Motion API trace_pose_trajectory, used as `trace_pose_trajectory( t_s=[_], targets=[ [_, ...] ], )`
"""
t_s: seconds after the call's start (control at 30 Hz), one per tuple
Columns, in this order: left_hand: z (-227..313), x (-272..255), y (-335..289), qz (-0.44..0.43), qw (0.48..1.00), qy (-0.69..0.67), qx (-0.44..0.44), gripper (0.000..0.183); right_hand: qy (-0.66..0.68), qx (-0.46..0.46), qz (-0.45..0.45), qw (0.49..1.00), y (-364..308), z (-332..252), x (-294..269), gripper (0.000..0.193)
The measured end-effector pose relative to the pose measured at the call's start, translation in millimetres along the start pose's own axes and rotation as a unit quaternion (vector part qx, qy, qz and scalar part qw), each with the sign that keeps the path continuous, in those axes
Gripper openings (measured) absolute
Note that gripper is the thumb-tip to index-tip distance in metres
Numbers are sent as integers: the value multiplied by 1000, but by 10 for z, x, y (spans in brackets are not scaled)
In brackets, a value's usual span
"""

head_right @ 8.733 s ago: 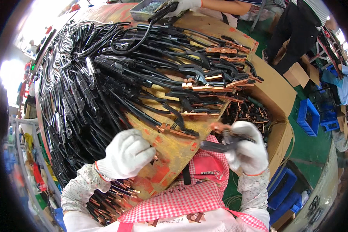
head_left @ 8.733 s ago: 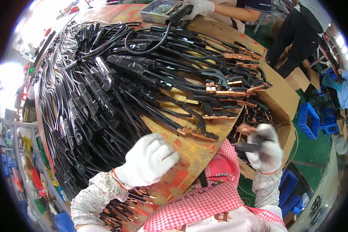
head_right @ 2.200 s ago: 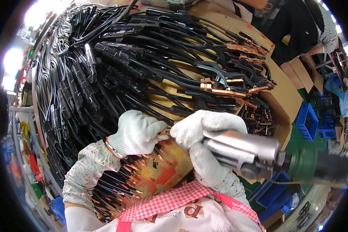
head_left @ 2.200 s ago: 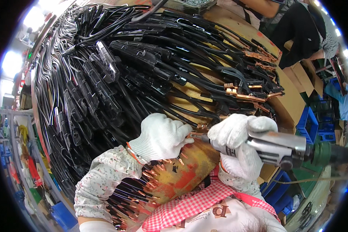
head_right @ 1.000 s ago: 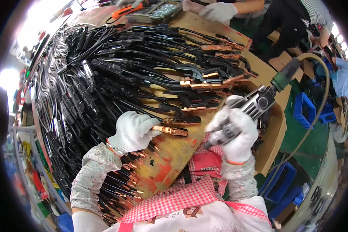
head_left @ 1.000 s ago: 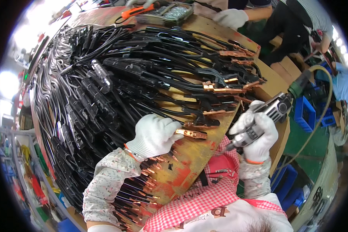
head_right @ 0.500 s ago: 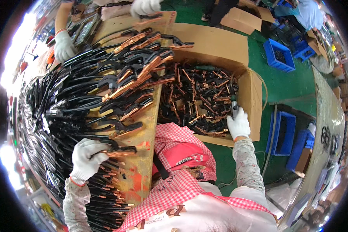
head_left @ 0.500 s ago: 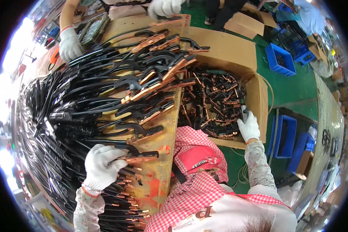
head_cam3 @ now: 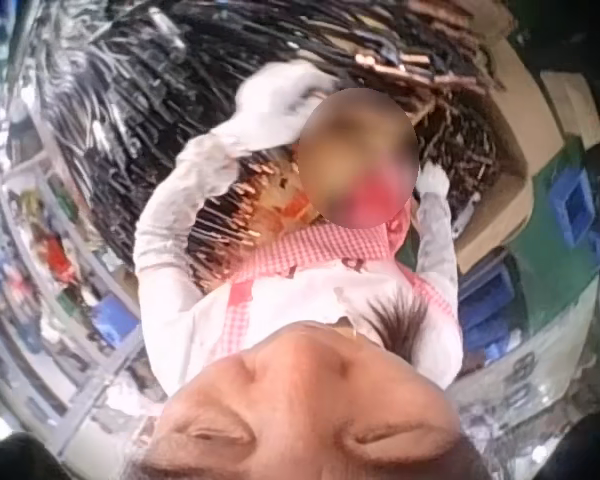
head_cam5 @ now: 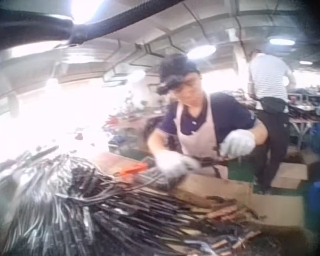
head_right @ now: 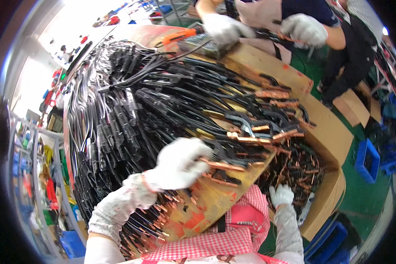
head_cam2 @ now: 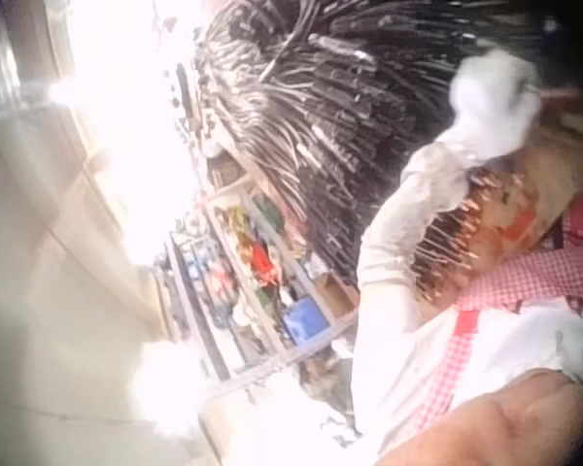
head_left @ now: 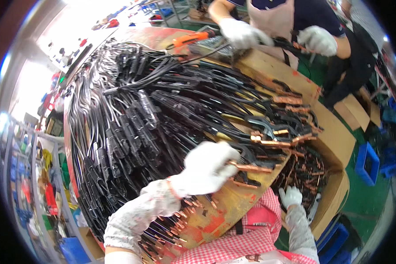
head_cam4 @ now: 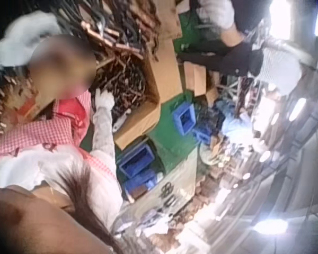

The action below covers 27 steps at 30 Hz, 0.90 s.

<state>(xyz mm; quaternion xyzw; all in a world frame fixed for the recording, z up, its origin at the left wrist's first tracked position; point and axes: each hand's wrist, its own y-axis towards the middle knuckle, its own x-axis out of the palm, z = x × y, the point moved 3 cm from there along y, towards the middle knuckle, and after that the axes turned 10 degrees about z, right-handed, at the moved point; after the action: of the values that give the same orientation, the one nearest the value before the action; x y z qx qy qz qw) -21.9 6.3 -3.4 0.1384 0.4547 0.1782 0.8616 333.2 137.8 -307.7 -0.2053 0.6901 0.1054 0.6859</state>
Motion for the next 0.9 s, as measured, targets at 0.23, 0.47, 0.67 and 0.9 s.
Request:
trace_pose_trajectory(
  t_s=[0.23, 0.47, 0.67, 0.9],
  targets=[
    [-137, 242, -107, 51, 974, 125, 181, 44, -39, 40, -20, 998, -5, -101, -277, 51],
    [158, -375, -481, -90, 934, 226, 262, 36, 87, 117, -211, 966, -52, -77, -383, 66],
    [-363, -674, -446, -173, 790, 487, 330, 16, 324, 173, -256, 894, -151, 127, -90, 48],
    [-263, -686, 19, -60, 927, 253, 269, 28, 498, 378, -196, 755, -446, 270, -330, 45]
  ],
)
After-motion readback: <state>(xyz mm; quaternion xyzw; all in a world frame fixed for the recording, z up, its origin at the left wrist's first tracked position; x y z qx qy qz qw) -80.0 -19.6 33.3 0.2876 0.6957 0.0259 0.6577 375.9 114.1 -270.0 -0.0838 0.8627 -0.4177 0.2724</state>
